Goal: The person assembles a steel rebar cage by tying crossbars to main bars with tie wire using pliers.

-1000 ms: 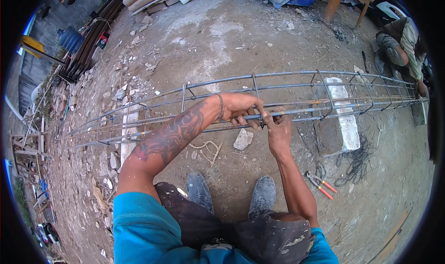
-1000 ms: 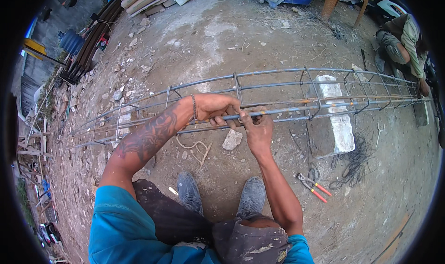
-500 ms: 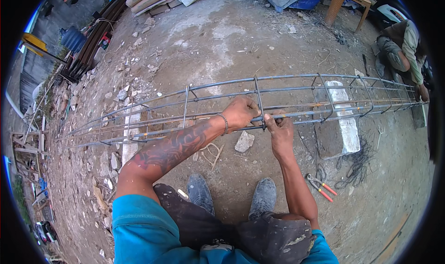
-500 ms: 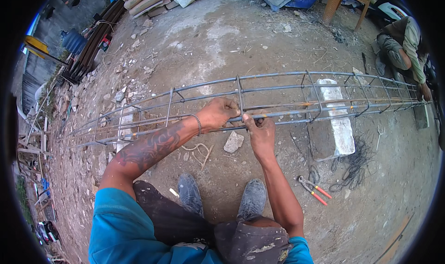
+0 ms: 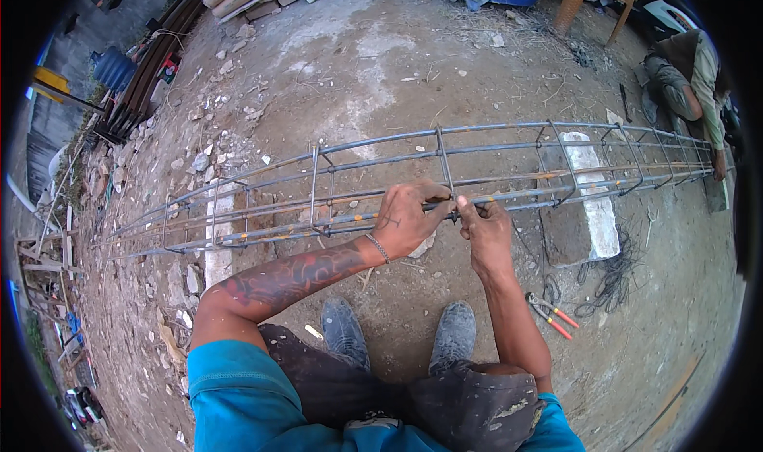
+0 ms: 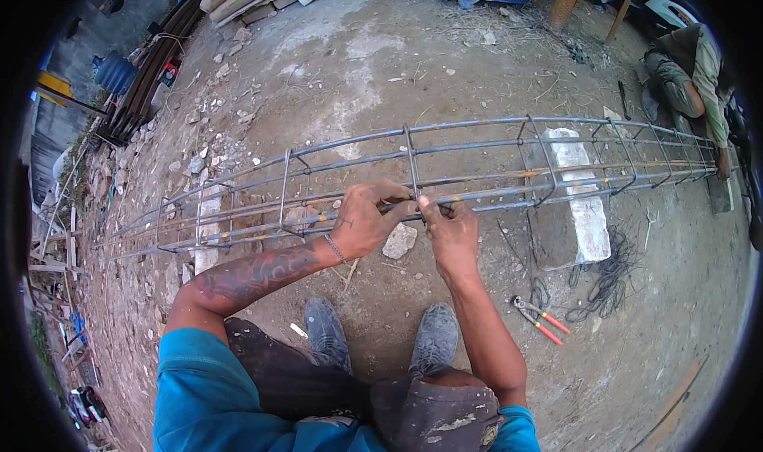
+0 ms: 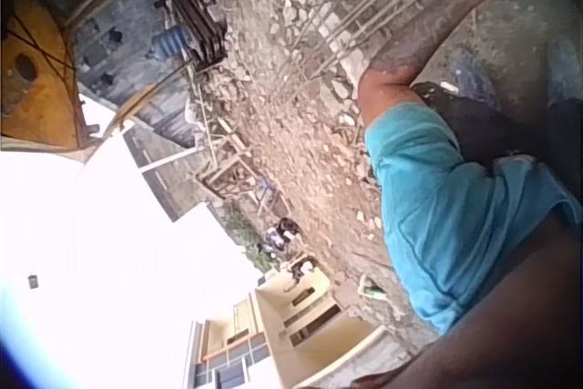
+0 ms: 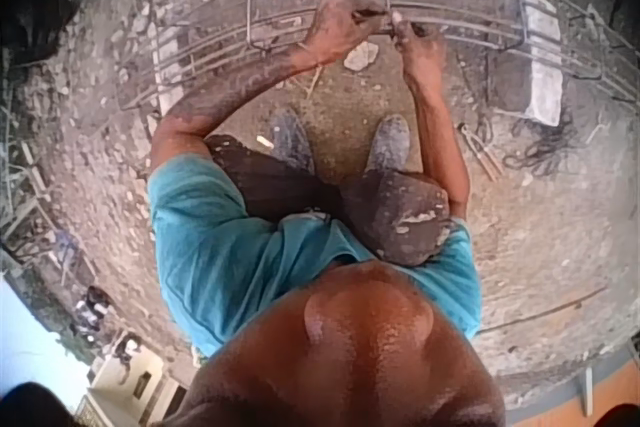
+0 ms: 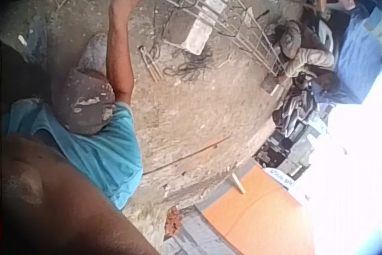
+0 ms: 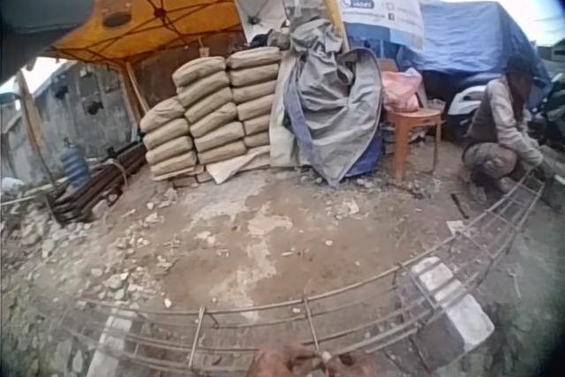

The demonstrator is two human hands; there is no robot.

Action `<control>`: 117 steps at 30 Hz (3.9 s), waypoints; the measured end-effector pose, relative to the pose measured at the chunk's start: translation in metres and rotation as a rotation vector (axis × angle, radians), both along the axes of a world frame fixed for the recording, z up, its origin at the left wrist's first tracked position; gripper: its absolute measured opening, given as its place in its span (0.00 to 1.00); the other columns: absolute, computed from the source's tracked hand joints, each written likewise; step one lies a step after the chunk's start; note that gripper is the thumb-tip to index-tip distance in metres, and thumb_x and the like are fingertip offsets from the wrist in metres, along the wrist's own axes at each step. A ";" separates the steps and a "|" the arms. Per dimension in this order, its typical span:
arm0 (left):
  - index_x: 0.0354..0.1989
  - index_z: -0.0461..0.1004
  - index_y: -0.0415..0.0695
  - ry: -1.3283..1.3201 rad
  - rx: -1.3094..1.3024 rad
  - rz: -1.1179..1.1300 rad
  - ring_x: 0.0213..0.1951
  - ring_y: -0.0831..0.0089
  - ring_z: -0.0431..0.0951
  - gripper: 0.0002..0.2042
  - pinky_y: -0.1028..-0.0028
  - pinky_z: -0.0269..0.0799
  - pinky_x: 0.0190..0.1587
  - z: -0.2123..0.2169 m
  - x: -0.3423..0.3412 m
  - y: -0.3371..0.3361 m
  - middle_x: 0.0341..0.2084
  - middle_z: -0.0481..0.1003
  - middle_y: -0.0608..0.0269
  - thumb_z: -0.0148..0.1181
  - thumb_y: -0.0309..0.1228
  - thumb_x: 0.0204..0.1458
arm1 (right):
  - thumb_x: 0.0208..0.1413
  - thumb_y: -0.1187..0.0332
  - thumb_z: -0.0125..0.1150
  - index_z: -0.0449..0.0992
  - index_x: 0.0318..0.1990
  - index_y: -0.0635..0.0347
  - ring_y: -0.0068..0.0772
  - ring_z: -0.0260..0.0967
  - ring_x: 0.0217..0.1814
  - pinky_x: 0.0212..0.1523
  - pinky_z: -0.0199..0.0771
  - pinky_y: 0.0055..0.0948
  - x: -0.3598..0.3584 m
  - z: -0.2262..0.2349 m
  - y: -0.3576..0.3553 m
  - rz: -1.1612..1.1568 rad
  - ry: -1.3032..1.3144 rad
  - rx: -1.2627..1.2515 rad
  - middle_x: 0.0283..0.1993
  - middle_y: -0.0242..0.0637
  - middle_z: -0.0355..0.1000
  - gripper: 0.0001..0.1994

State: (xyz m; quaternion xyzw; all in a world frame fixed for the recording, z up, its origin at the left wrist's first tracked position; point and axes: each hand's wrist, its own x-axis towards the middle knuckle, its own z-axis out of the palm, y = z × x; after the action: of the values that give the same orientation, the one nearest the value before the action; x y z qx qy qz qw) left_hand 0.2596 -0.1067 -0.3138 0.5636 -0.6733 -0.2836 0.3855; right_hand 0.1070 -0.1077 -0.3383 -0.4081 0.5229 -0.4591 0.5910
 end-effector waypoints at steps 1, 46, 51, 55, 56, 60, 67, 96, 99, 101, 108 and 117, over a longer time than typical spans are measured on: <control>0.31 0.77 0.36 -0.077 -0.119 -0.061 0.26 0.68 0.78 0.09 0.72 0.72 0.30 0.001 0.001 0.002 0.26 0.76 0.57 0.64 0.28 0.43 | 0.52 0.65 0.62 0.73 0.30 0.68 0.17 0.59 0.22 0.24 0.59 0.19 0.003 0.004 0.003 -0.026 -0.031 0.013 0.22 0.31 0.67 0.12; 0.23 0.75 0.37 -0.108 0.154 -0.227 0.26 0.53 0.75 0.11 0.60 0.67 0.35 0.026 0.009 -0.017 0.18 0.73 0.49 0.54 0.33 0.49 | 0.60 0.55 0.49 0.71 0.35 0.64 0.20 0.63 0.21 0.20 0.60 0.19 0.006 0.057 0.019 0.204 0.065 0.329 0.27 0.36 0.71 0.18; 0.22 0.75 0.36 -0.101 0.026 -0.213 0.21 0.54 0.72 0.13 0.62 0.65 0.27 0.019 0.012 -0.015 0.15 0.71 0.49 0.55 0.35 0.49 | 0.61 0.59 0.48 0.70 0.39 0.64 0.20 0.62 0.22 0.20 0.60 0.20 0.010 0.041 0.021 0.097 -0.131 0.327 0.30 0.35 0.71 0.15; 0.22 0.75 0.37 -0.105 0.092 -0.163 0.21 0.55 0.72 0.12 0.63 0.64 0.26 0.024 0.009 -0.013 0.15 0.71 0.50 0.56 0.35 0.48 | 0.60 0.64 0.46 0.69 0.36 0.63 0.21 0.62 0.22 0.21 0.60 0.20 0.010 0.024 0.023 0.043 -0.081 0.226 0.27 0.35 0.70 0.11; 0.22 0.75 0.37 -0.103 0.088 -0.173 0.23 0.55 0.73 0.12 0.63 0.65 0.27 0.022 0.009 -0.012 0.16 0.72 0.50 0.56 0.34 0.49 | 0.60 0.66 0.46 0.69 0.34 0.63 0.21 0.62 0.22 0.22 0.60 0.20 0.009 0.021 0.024 0.007 -0.113 0.204 0.26 0.35 0.69 0.10; 0.25 0.76 0.36 -0.047 -0.112 -0.199 0.26 0.56 0.75 0.09 0.64 0.69 0.28 0.006 0.016 -0.006 0.23 0.75 0.51 0.57 0.30 0.49 | 0.59 0.67 0.46 0.69 0.31 0.61 0.21 0.60 0.20 0.20 0.59 0.21 0.011 0.020 0.021 -0.043 -0.253 0.235 0.24 0.34 0.68 0.09; 0.33 0.76 0.38 -0.004 -0.363 -0.286 0.28 0.59 0.77 0.07 0.69 0.73 0.33 -0.009 0.020 0.006 0.32 0.77 0.56 0.60 0.24 0.44 | 0.57 0.67 0.52 0.68 0.28 0.59 0.18 0.55 0.18 0.17 0.53 0.19 0.007 0.028 0.005 0.006 -0.300 0.396 0.21 0.29 0.62 0.08; 0.25 0.70 0.39 0.204 0.901 -0.271 0.14 0.83 0.61 0.17 0.81 0.54 0.16 0.024 0.002 -0.048 0.13 0.67 0.67 0.51 0.40 0.58 | 0.52 0.61 0.62 0.70 0.24 0.62 0.25 0.60 0.17 0.19 0.60 0.28 -0.222 -0.022 0.047 -0.307 1.053 -0.289 0.16 0.33 0.65 0.14; 0.25 0.68 0.40 0.267 0.957 -0.210 0.15 0.82 0.62 0.16 0.82 0.54 0.16 0.026 -0.002 -0.051 0.15 0.68 0.64 0.50 0.39 0.59 | 0.43 0.64 0.65 0.69 0.44 0.58 0.43 0.62 0.54 0.53 0.62 0.41 -0.298 -0.106 0.134 0.331 1.460 -0.296 0.50 0.41 0.67 0.20; 0.24 0.68 0.40 0.260 0.971 -0.224 0.16 0.82 0.63 0.16 0.82 0.55 0.17 0.027 -0.003 -0.050 0.15 0.68 0.64 0.51 0.39 0.58 | 0.41 0.64 0.66 0.64 0.52 0.57 0.43 0.52 0.64 0.63 0.49 0.44 -0.320 -0.141 0.160 0.405 1.439 -0.181 0.59 0.42 0.59 0.28; 0.27 0.74 0.37 0.221 0.940 -0.210 0.17 0.83 0.63 0.17 0.81 0.56 0.18 0.019 -0.002 -0.053 0.16 0.69 0.67 0.52 0.41 0.58 | 0.44 0.66 0.62 0.66 0.48 0.59 0.46 0.59 0.56 0.56 0.56 0.47 -0.344 -0.188 0.163 0.516 1.523 -0.395 0.51 0.45 0.62 0.22; 0.29 0.76 0.37 0.259 0.874 -0.307 0.18 0.84 0.65 0.18 0.83 0.60 0.18 0.012 0.006 -0.054 0.20 0.75 0.65 0.51 0.41 0.58 | 0.54 0.69 0.53 0.64 0.41 0.67 0.47 0.66 0.32 0.38 0.66 0.37 -0.262 -0.094 0.205 0.619 1.018 0.009 0.34 0.45 0.66 0.11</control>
State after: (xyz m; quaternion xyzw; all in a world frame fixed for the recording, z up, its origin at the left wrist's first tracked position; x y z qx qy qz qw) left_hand 0.2654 -0.1603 -0.3020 0.5270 -0.5129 -0.6615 0.1468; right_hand -0.1553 0.0971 -0.4324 -0.7078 0.5992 -0.0102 0.3741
